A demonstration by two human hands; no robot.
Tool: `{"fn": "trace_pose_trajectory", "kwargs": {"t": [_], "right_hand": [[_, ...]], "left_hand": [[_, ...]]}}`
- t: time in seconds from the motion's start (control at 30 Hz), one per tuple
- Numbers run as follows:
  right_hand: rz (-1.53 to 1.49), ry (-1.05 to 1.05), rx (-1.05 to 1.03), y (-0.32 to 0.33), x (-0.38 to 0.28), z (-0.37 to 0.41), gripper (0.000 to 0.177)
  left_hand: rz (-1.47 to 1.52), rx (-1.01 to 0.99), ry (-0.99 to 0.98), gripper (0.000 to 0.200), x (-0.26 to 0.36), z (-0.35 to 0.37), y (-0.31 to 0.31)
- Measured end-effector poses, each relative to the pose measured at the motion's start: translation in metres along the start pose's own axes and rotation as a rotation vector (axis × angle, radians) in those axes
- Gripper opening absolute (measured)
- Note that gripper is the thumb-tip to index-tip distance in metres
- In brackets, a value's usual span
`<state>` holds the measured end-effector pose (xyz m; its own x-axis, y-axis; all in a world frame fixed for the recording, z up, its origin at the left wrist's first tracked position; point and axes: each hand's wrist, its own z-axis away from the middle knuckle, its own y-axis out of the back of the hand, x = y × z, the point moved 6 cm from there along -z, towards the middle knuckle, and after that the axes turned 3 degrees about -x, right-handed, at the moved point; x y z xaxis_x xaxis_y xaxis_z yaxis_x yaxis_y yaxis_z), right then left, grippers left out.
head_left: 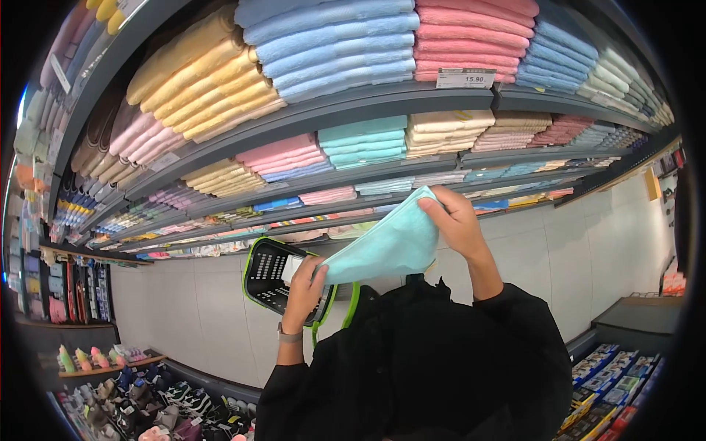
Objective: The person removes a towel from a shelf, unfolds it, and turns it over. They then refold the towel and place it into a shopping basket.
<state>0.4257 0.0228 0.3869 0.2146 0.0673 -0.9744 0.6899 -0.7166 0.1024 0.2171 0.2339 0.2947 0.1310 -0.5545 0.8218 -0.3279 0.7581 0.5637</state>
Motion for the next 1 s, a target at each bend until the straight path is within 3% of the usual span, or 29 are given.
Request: {"fn": "trace_pose_trajectory", "kwargs": {"t": [0.27,0.37,0.57,0.73,0.93,1.0], "right_hand": [[-0.056,0.019,0.078,0.0,0.004,-0.007,0.019],[-0.048,0.024,0.096,0.005,0.006,-0.012,0.019],[-0.002,-0.006,0.124,0.016,0.012,-0.013,0.021],[0.026,0.004,0.059,0.012,0.007,-0.011,0.021],[-0.045,-0.058,-0.287,-0.015,-0.015,0.015,0.022],[-0.093,0.07,-0.493,-0.034,-0.035,0.025,0.022]], "left_hand": [[-0.213,0.316,0.005,0.015,-0.001,0.02,0.005],[-0.284,0.218,0.032,0.015,-0.004,0.029,0.009],[-0.341,0.111,-0.104,0.014,0.015,0.034,0.012],[-0.368,0.035,-0.045,0.013,-0.001,0.037,0.013],[-0.378,0.212,-0.125,0.019,0.001,0.027,0.044],[-0.382,0.317,-0.153,0.023,0.015,0.018,0.057]]}}
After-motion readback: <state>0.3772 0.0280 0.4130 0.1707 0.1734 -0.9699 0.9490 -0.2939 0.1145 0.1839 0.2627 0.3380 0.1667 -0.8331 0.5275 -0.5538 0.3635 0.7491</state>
